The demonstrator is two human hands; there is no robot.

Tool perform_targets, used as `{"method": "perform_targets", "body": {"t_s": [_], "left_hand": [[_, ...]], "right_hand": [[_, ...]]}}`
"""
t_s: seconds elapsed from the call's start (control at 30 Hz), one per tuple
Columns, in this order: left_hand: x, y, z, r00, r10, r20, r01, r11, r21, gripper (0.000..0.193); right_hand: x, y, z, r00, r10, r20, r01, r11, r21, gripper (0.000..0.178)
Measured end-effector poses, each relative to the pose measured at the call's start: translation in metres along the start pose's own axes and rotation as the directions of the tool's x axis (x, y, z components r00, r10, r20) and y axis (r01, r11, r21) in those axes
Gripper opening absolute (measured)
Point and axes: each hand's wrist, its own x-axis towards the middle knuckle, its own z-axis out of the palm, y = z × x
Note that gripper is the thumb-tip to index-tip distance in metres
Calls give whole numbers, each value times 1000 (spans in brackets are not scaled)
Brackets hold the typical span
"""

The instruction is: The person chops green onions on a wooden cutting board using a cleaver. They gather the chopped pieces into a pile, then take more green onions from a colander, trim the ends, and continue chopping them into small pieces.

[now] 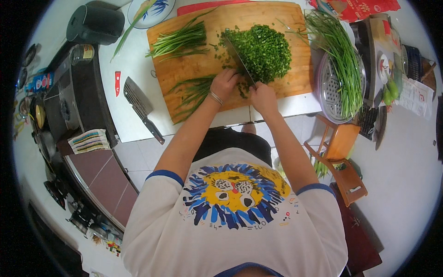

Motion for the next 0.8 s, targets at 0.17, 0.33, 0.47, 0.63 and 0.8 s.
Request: {"method": "perform_targets", "body": {"t_s": [0.17,0.33,0.47,0.63,0.8], "left_hand": [[-5,-2,5,998,-35,46,36,999,-20,21],[-7,-3,4,993,-78,87,84,993,-77,26],[-7,0,-1,999,0,46,4,997,-73,24],[-6,2,-4,990,-115,81,122,989,-88,24],[-6,1,-2,989,-117,92,121,992,-43,22]], "right_hand": [[3,-7,0,995,50,84,-51,999,15,22],[18,-15,12,984,118,137,-105,990,-93,24],[31,-26,19,994,108,-29,-105,992,76,26],[15,-8,10,1000,-9,-12,9,1000,27,27],[0,-9,4,1000,11,11,-12,999,50,28]]}}
